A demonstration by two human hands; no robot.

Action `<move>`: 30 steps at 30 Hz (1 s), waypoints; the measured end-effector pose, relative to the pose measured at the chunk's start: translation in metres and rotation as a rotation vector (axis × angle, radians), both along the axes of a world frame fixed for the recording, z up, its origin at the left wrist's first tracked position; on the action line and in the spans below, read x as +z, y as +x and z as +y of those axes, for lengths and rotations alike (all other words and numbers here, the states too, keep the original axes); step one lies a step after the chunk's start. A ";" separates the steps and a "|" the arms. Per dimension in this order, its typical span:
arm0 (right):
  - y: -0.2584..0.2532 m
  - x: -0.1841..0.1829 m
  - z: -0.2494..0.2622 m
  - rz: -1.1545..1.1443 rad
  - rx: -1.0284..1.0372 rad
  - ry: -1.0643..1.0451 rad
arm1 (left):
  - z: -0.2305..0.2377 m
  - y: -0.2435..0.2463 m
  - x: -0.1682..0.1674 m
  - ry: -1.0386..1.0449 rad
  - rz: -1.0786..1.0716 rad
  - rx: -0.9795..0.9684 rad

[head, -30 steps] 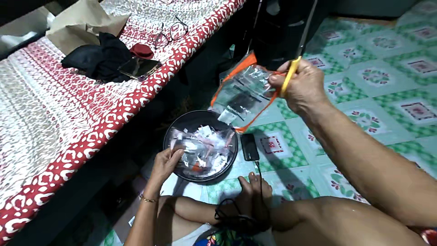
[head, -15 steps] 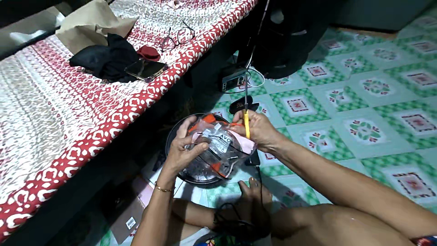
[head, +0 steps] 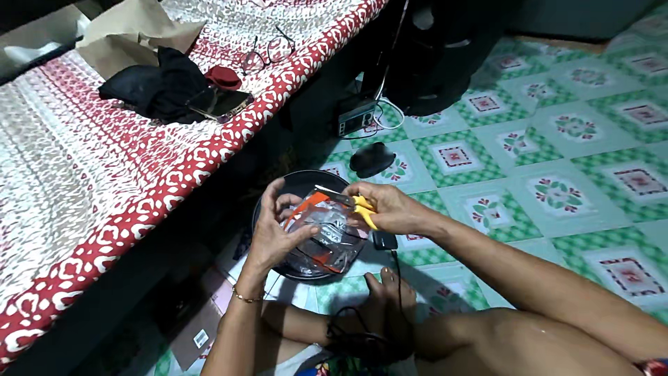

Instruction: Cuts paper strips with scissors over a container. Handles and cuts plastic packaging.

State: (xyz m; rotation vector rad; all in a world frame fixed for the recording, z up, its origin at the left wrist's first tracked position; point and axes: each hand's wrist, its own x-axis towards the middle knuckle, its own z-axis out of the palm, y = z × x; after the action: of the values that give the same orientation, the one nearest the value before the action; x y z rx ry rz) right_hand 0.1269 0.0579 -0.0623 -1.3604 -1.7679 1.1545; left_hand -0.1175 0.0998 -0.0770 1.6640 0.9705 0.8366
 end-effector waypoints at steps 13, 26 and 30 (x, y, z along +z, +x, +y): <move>-0.003 -0.014 -0.004 0.061 -0.013 -0.084 | 0.004 -0.004 -0.006 -0.201 -0.054 -0.113; -0.013 0.009 0.001 -0.048 0.034 0.086 | 0.011 0.009 0.009 -0.178 0.322 -0.219; -0.005 0.007 0.009 -0.060 -0.143 0.298 | 0.019 0.006 0.003 -0.229 0.500 -0.300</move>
State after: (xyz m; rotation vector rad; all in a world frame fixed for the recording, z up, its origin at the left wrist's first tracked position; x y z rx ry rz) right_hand 0.1216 0.0670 -0.0550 -1.3266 -1.7695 0.7466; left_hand -0.1117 0.1191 -0.0741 1.7920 1.0659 0.0993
